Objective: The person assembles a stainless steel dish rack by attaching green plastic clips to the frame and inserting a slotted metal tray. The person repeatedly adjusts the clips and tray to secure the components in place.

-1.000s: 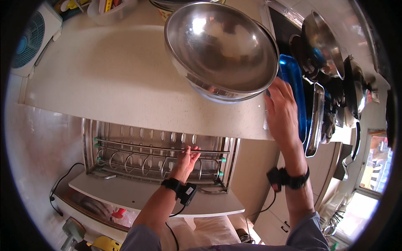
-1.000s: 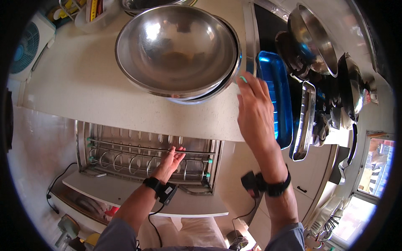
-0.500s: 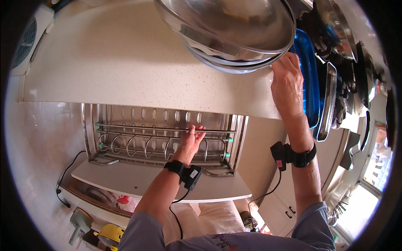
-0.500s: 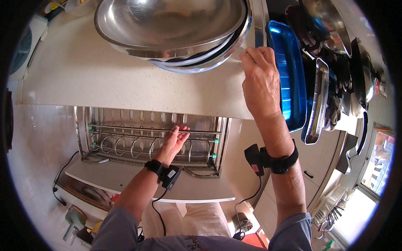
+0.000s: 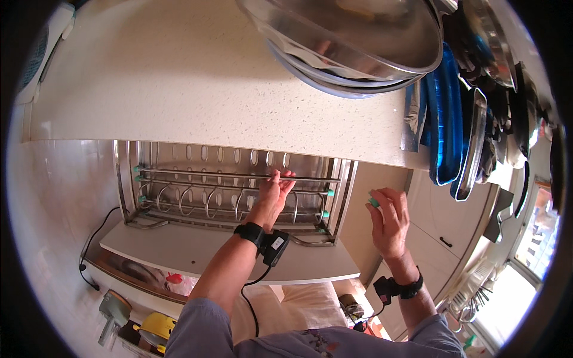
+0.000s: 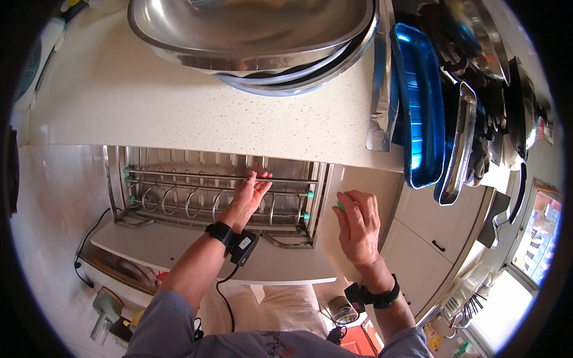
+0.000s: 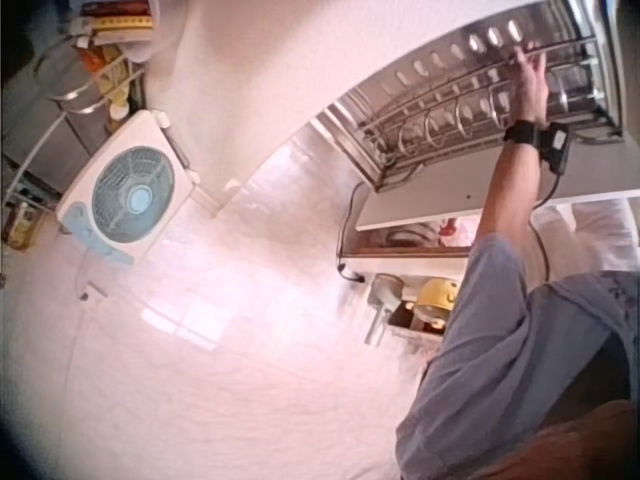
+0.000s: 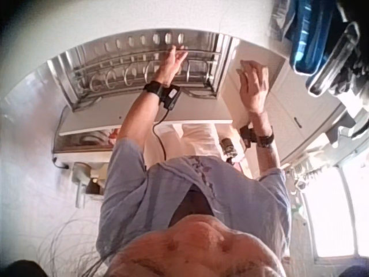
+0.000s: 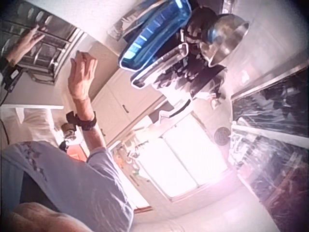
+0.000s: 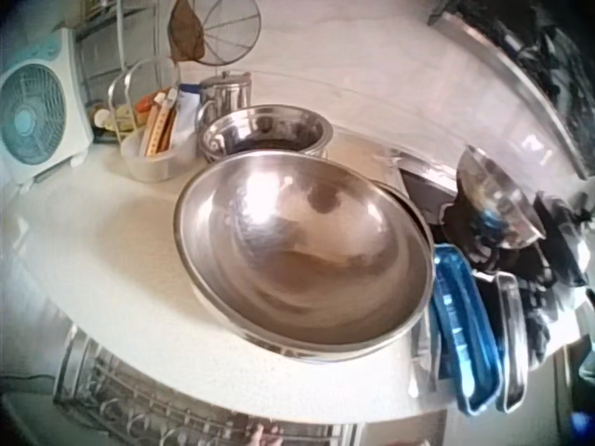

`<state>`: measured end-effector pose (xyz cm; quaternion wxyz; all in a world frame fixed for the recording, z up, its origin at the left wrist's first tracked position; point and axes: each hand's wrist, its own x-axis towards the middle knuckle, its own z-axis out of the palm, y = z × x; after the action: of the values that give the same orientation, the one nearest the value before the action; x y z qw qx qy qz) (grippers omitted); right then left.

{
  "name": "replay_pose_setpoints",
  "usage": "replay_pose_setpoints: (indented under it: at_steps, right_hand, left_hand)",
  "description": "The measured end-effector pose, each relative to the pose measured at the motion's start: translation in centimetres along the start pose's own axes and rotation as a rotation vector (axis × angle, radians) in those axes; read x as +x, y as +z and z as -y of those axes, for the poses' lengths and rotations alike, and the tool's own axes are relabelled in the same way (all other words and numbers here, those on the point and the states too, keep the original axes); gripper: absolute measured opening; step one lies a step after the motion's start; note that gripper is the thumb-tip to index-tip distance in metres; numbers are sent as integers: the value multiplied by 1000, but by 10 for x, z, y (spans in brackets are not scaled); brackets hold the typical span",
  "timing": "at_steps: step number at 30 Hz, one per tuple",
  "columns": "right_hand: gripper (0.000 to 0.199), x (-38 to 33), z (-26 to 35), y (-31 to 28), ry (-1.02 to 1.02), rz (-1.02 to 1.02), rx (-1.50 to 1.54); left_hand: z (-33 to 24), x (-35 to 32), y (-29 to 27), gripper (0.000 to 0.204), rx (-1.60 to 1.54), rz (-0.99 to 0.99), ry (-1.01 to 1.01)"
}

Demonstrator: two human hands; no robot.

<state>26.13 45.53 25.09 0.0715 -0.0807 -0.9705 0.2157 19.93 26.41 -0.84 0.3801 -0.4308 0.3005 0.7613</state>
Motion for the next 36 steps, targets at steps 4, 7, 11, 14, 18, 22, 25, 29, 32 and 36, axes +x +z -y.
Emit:
replay_pose_setpoints:
  at_steps: [4, 7, 11, 14, 18, 22, 25, 29, 32, 36]
  right_hand:
    - [21, -44, -42, 30, 258, 51, 87]
    - [20, -55, -60, 47, 388, 69, 191]
    - [19, -62, -70, 57, 418, 111, 240]
    - [19, -71, -74, 60, 398, 143, 247]
    - [20, -79, -75, 65, 426, 157, 249]
    - [19, -86, -81, 73, 419, 166, 267]
    - [18, -85, -87, 86, 534, 160, 349]
    - [16, -82, -113, 120, 789, 148, 526]
    - [12, -80, -137, 151, 994, 69, 820]
    - [11, -62, -149, 180, 1197, 34, 1018]
  left_hand:
    - [-1, -6, 5, 22, 2, 53, 45]
    - [-5, -5, 3, 22, 0, 114, 64]
    - [-3, 5, -3, 21, -20, 142, 95]
    - [-2, 9, 1, 17, -49, 143, 118]
    - [0, 15, 0, 19, -32, 111, 107]
    - [1, 25, -8, 25, 2, 96, 95]
    - [2, 30, -11, 26, 31, 75, 93]
    - [6, 30, -12, 24, 88, 33, 104]
    - [10, 27, -15, 22, 57, 42, 105]
    - [8, 27, -12, 21, 39, 15, 88]
